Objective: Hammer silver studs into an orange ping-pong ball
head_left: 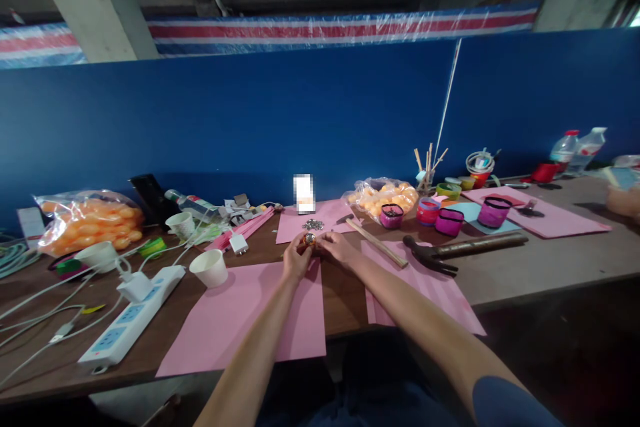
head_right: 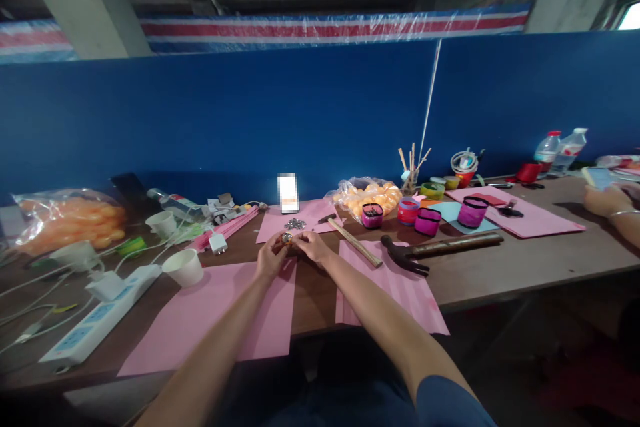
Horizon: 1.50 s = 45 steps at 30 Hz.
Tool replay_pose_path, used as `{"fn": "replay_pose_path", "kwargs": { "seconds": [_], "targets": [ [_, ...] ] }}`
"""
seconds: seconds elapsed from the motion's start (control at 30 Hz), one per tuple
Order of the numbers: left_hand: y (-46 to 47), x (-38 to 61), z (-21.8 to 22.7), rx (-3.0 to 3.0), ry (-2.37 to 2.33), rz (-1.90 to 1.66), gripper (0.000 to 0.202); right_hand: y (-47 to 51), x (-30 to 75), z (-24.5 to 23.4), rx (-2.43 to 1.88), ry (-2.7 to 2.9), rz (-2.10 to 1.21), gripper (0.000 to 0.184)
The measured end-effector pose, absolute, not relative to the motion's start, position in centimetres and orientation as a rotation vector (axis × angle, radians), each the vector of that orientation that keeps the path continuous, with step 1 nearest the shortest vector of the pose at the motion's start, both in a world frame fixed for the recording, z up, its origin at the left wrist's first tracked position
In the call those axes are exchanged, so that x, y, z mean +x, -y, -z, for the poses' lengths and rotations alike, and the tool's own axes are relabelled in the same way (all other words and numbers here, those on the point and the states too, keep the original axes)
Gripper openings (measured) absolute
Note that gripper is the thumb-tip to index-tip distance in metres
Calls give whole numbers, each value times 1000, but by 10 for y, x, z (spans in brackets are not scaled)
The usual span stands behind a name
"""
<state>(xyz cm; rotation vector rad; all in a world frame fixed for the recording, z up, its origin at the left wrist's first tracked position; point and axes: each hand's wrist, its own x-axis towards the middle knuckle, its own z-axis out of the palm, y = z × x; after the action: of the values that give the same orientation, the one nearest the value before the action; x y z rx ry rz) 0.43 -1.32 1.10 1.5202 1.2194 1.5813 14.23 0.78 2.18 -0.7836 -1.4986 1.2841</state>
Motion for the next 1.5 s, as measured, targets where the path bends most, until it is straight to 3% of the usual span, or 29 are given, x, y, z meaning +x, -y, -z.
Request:
{"fn": "replay_pose_path", "kwargs": {
  "seconds": [1.5],
  "targets": [
    [12, 3, -10, 1536, -1254, -1566, 43, -12, 144, -17, -763, 1482, -1375, 26]
  ]
}}
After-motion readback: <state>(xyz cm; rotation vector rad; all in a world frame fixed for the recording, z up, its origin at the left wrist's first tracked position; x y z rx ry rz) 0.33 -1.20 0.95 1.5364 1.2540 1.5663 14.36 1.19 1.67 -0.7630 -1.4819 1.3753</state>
